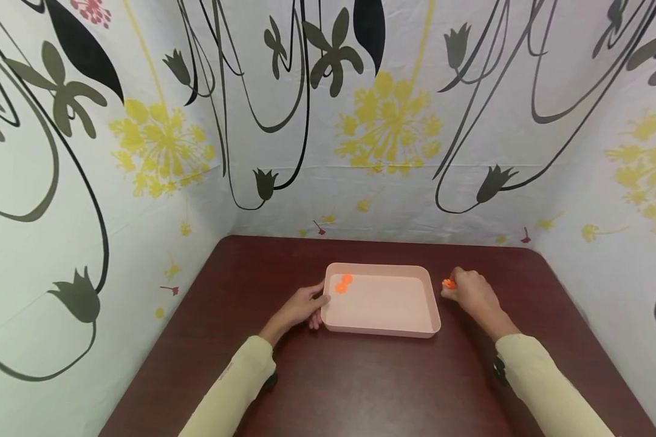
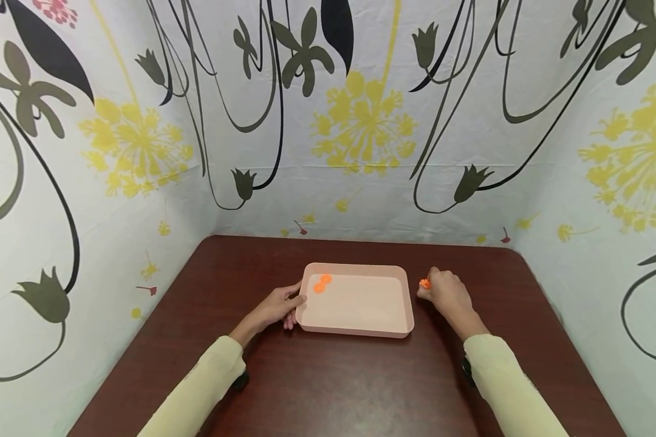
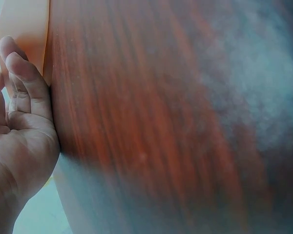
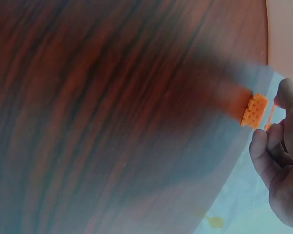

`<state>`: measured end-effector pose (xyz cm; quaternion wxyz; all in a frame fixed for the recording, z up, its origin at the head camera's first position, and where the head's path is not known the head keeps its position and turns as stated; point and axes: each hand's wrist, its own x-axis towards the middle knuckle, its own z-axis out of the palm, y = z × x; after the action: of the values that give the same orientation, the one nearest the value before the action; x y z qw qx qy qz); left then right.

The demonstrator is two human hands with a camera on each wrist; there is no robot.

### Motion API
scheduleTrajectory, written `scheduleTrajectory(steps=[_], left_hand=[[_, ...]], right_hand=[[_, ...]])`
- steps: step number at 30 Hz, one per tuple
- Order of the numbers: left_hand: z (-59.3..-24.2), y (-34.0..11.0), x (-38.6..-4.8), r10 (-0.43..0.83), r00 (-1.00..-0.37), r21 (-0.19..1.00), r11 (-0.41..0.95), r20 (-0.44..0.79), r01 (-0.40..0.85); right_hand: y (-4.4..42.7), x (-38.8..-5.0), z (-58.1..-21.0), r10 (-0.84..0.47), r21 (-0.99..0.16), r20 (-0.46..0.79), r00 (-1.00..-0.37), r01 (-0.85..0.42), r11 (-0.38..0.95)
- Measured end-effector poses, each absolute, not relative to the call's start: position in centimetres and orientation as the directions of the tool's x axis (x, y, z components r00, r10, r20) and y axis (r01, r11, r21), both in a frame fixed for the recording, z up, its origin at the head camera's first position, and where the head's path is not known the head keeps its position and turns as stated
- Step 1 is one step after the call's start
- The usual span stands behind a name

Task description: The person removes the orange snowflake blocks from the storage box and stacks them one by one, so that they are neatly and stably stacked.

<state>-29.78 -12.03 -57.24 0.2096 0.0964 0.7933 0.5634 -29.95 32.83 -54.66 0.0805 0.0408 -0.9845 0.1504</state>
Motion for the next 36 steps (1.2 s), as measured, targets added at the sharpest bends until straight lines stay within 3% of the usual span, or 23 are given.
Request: scheduleTrajectory(steps=[16,23,29,36], left_hand=[[-57.3,-11.9,-29.7,0.376,-0.9,0.929,0.362,-0.221,-0.078],[-57.4,-11.8,-29.8,0.387,-0.898,0.928,0.367,-0.211,-0.06],[-57.0,-12.0,-29.8,0.369,-0.902,0.922,0.381,-0.222,-0.071],[-57.1,-11.9,-29.7,0.378,-0.893,0.919,0.386,-0.243,-0.086]], right_hand=[[33.0,-29.5,-54.7,-0.043,-0.284,0.14,-0.989,-0.081,0.955],[33.1,-29.0,-53.1,-0.031,-0.393,0.111,-0.993,-0.072,0.917],[29.8,-28.5,-51.9,-0.116,-0.461,0.101,-0.988,-0.15,0.874],[24.2,-28.6,-52.8,-0.2,-0.532,0.196,-0.96,-0.276,0.8]])
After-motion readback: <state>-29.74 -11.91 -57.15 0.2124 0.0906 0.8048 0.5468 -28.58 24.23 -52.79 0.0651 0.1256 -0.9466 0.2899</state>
